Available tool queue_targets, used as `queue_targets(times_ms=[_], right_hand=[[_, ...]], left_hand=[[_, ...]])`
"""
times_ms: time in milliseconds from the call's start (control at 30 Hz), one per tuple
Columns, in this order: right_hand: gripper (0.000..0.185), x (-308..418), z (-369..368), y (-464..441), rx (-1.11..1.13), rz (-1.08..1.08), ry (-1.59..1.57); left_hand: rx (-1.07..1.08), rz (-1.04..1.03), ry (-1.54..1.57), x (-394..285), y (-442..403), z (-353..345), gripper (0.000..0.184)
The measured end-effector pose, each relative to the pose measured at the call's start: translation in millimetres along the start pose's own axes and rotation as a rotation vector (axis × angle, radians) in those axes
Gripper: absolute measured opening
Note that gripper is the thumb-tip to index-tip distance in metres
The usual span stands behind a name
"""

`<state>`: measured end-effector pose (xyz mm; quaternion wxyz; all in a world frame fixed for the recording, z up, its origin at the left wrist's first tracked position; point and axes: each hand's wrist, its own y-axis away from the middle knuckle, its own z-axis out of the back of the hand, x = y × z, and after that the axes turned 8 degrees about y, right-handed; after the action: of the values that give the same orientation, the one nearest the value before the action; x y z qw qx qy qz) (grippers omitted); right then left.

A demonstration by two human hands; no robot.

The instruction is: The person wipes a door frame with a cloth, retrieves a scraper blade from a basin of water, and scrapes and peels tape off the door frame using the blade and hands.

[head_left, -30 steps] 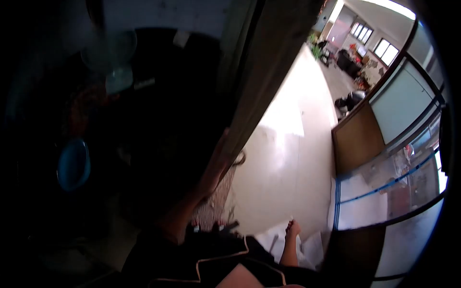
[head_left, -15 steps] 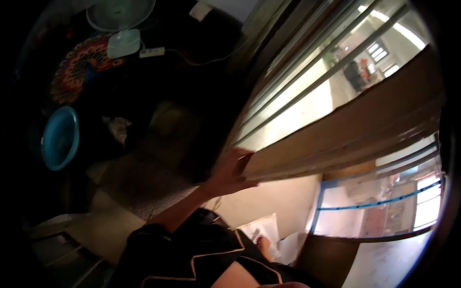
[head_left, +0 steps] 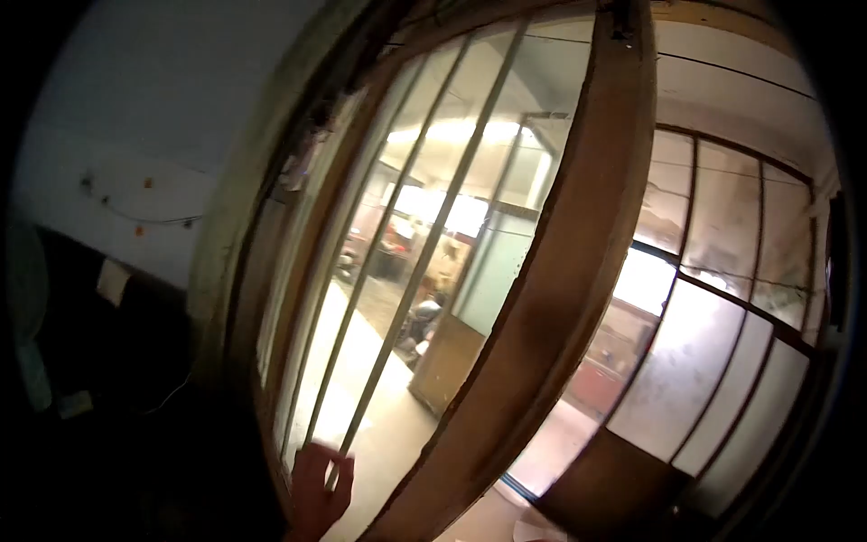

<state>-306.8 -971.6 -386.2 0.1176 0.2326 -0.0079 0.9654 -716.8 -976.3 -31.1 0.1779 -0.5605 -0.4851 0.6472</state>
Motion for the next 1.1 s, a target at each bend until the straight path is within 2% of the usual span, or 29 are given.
queue_targets(times_ms=[67, 167, 267, 300, 333, 367, 400, 433, 467, 533, 567, 600, 667, 700, 800, 833, 933, 967, 1000, 1067, 1100], right_hand=[[0.031, 47, 33, 11, -0.109, -0.015, -0.084], [0.03, 110, 85, 27, -0.281, -0.003, -0.182], [0.03, 166, 148, 43, -0.446, 0.035, -0.249], [0.029, 182, 171, 48, -0.499, 0.055, -0.263], [0.029, 200, 191, 53, -0.548, 0.083, -0.277], [0.029, 216, 214, 58, -0.601, 0.112, -0.288], [0.029, 232, 237, 64, -0.649, 0.145, -0.294], [0.029, 248, 260, 69, -0.699, 0.182, -0.301], [0.028, 262, 282, 76, -0.745, 0.218, -0.304], [0.028, 288, 322, 89, -0.828, 0.286, -0.306], [0.028, 301, 340, 96, -0.867, 0.316, -0.31], [0.028, 312, 357, 102, -0.904, 0.352, -0.313], [0.027, 332, 387, 112, -0.962, 0.404, -0.316], [0.027, 341, 399, 117, -0.991, 0.432, -0.314], [0.026, 358, 432, 133, -1.054, 0.488, -0.324], [0.026, 360, 441, 136, -1.069, 0.502, -0.323], [0.026, 366, 457, 142, -1.086, 0.519, -0.336], [0.025, 366, 459, 142, -1.09, 0.518, -0.337], [0.025, 369, 464, 143, -1.09, 0.517, -0.341], [0.025, 366, 469, 139, -1.096, 0.517, -0.349], [0.025, 369, 467, 142, -1.096, 0.524, -0.351]], left_hand=[[0.033, -0.157, 0.255, -30, -92, -6, 0.012], [0.078, -0.497, 0.494, -98, -227, -23, 0.007], [-0.02, -0.819, 0.71, -192, -356, -59, 0.014], [-0.004, -0.841, 0.937, -224, -397, -79, 0.019], [-0.079, -0.894, 0.811, -255, -431, -84, 0.026], [0.087, -0.805, 0.705, -278, -460, -83, 0.035], [0.058, -1.025, 0.828, -301, -501, -105, 0.025], [0.233, -0.986, 0.766, -319, -531, -111, 0.037], [0.237, -0.991, 0.776, -332, -535, -114, 0.037], [0.0, -0.818, 0.413, -358, -533, -115, 0.05], [0.277, -0.692, 0.281, -363, -517, -91, 0.059], [0.279, -0.701, 0.284, -364, -522, -96, 0.059], [0.175, -0.909, 0.273, -362, -541, -113, 0.064], [0.177, -0.803, 0.174, -361, -544, -113, 0.064], [0.072, -0.808, 0.174, -362, -543, -119, 0.061], [0.263, -0.716, 0.114, -363, -534, -102, 0.063], [0.315, -0.638, 0.055, -379, -536, -104, 0.063], [-0.063, -0.753, 0.18, -370, -544, -130, 0.065], [-0.062, -0.756, 0.179, -366, -564, -138, 0.065], [0.376, -0.513, 0.174, -371, -546, -104, 0.067], [0.375, -0.516, 0.171, -369, -555, -105, 0.067]])
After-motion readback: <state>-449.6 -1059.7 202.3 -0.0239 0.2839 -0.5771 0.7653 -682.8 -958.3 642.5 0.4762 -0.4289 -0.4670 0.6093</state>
